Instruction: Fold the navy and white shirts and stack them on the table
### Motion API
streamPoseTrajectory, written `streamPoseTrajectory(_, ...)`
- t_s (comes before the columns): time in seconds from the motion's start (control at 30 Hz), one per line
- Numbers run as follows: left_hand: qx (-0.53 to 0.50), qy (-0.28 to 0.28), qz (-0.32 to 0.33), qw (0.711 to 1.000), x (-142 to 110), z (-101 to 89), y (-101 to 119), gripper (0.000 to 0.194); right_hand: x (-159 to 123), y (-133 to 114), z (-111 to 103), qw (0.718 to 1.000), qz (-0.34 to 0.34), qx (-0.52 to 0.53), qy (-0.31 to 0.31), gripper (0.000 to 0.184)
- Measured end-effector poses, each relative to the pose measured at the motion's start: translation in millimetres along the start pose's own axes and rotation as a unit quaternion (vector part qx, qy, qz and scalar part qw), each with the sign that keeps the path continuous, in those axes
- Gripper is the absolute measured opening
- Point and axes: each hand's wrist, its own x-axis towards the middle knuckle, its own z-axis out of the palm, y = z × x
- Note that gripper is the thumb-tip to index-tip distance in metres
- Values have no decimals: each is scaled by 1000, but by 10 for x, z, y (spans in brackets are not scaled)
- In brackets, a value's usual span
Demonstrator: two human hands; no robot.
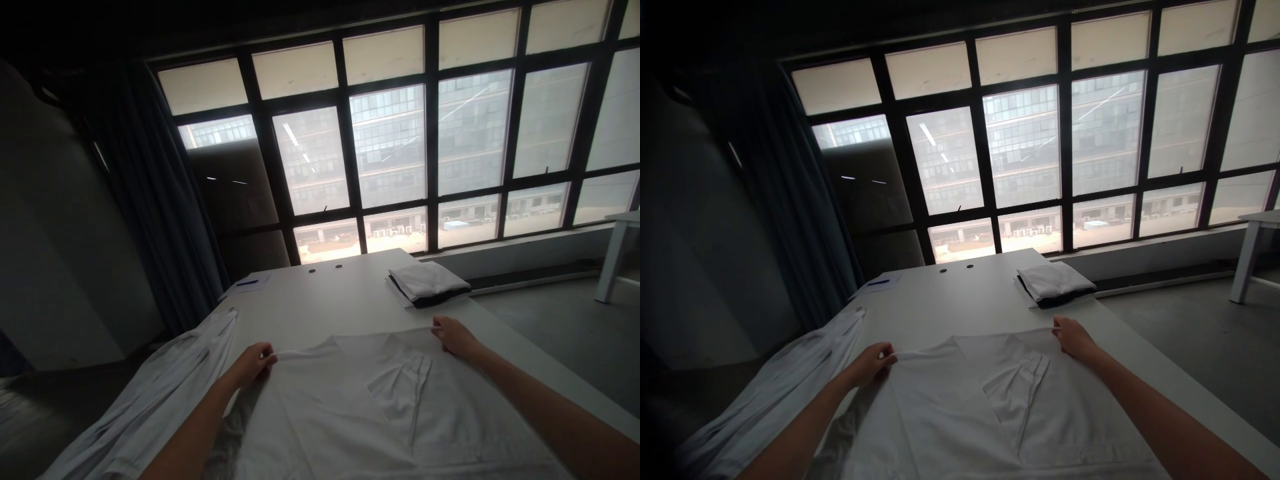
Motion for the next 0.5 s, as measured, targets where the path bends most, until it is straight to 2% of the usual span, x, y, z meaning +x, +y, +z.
streamPoseTrajectory(0.13, 14, 66, 31, 997, -4, -46, 83, 46, 42, -65, -25, 997, 16, 52, 59, 22)
streamPoseTrajectory(0.27, 39, 84, 52, 994, -163, -229, 74, 47, -121, -43, -240, 990, -14, 119, 80, 29)
streamPoseTrajectory(0.4, 47, 53, 78, 994, -465, -303, 9, 42, -558, 38, -519, 983, -49, 170, 42, 37)
streamPoseTrajectory(0.5, 84, 25, 101, 991, -689, -223, -45, 27, -928, 144, -571, 988, -64, 141, -13, 39)
